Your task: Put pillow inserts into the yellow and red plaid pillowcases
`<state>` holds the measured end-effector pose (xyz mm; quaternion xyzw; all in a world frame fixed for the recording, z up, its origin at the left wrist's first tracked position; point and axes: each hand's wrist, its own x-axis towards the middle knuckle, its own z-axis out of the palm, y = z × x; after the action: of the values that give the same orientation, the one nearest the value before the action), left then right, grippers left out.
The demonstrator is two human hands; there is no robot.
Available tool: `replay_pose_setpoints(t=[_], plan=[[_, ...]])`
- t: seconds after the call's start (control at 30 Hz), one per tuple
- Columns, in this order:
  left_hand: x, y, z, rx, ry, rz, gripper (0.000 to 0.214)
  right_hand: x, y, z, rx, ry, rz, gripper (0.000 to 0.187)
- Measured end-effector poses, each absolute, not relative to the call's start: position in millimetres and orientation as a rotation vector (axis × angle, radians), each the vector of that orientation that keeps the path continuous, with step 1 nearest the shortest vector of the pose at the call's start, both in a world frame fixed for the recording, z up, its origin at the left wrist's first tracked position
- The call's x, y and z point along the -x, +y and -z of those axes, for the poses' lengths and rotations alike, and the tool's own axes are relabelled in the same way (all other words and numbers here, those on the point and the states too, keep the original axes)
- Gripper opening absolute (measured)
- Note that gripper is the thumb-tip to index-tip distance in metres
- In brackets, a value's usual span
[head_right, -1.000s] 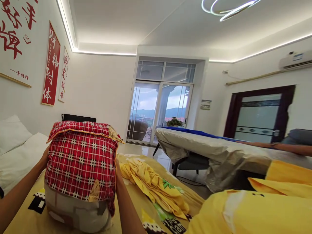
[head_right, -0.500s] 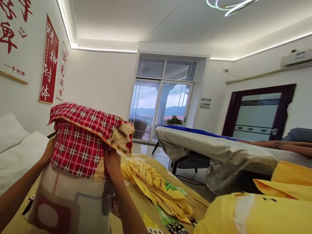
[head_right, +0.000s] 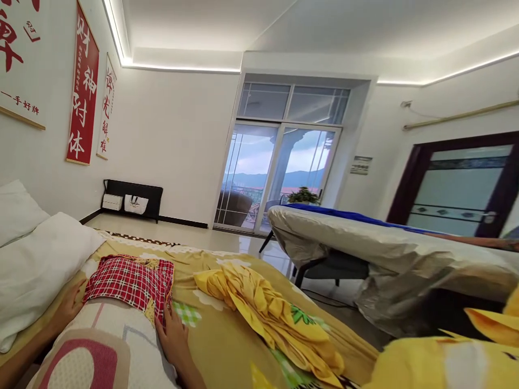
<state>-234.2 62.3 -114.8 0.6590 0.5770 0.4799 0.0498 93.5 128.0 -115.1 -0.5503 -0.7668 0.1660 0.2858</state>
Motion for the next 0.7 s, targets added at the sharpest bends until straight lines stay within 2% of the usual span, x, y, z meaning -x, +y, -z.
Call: replay_pose_setpoints(t=[0.13, 0.17, 0.23, 0.3, 0.47, 0.53, 0.6, 0.7], plan=[[230, 78, 102, -2.284, 1.613, -1.286, 0.077, -89, 132, 98, 1.274, -2.22, -0.426, 0.079], [223, 82, 98, -2.309, 1.604, -1.21, 0.075, -81, 132, 94, 1.298, -2.214, -0.368, 0.076], [207, 89, 95, -2.307, 1.646, -1.122, 0.06, -64, 131, 92, 1.368, -2.155, -0.194, 0.059], [194, 92, 101, -2.295, 1.729, -1.183, 0.048, -52, 130, 98, 1.366, -2.075, -0.047, 0.044], [182, 87, 133, -2.34, 1.759, -1.866, 0.038, -44, 129, 119, 1.104, -1.768, 0.123, 0.027], [180, 83, 138, -2.314, 1.754, -2.014, 0.034, -43, 126, 123, 0.98, -1.732, 0.135, 0.023], [179, 78, 135, -2.348, 1.728, -1.969, 0.033, -45, 120, 123, 0.88, -1.823, 0.09, 0.02], [184, 61, 117, -2.482, 1.624, -1.525, 0.036, -58, 103, 111, 0.866, -2.111, -0.084, 0.014]])
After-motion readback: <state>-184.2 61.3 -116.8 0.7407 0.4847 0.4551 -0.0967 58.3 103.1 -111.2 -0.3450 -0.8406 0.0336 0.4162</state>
